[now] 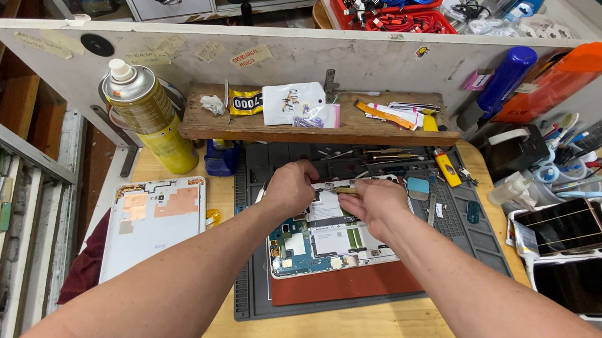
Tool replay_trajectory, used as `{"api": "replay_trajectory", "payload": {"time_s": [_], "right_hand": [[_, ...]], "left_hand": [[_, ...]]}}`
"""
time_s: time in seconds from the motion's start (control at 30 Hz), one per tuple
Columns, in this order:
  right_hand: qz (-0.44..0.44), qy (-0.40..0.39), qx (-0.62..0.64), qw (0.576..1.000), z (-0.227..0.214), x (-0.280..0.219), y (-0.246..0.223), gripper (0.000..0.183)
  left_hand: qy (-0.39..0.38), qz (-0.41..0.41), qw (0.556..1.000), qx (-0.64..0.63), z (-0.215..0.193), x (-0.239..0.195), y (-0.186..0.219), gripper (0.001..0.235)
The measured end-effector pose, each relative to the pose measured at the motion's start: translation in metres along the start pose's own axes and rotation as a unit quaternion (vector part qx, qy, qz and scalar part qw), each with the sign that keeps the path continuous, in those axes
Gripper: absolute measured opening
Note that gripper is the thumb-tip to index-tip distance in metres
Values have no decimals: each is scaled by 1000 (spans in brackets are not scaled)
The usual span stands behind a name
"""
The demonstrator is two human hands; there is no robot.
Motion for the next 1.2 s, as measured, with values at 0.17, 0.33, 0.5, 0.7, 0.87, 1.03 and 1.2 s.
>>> {"api": "replay_trajectory", "payload": {"time_s": [0.17, 0.33, 0.5, 0.7, 0.87, 1.03, 1.2], "right_hand": [[-4, -70, -11, 997, 2, -1, 0, 23], [1, -80, 6, 997, 2, -7, 2, 23], [-3, -60, 19, 998, -4, -9, 1, 23], [-30, -45, 60, 997, -27, -9, -6, 20], [-40, -19, 63, 997, -59, -11, -16, 20], [-41, -8, 68, 997, -74, -14, -15, 17], [-38, -18, 84, 996, -74, -16, -14, 16]], "left_hand": [[-8, 0, 1000, -17, -4, -13, 14, 43], [11, 32, 999, -5, -11, -27, 33, 52], [-21, 54, 996, 73, -5, -25, 44, 62], [-50, 159, 964, 206, 9, -17, 66, 69], [-79, 164, 948, 260, 23, -14, 65, 67], [-58, 152, 961, 221, 26, -10, 54, 68], [-20, 68, 989, 130, 3, 11, 26, 60]]}}
Point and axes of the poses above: each hand's wrist, its own x-axis towards the middle knuckle, its own z-axis out of the palm, y = z × x, the point moved 10 cm from there along x, towards the middle knuckle, and after that the axes turned 3 degrees about -y, right-handed, at the moved point
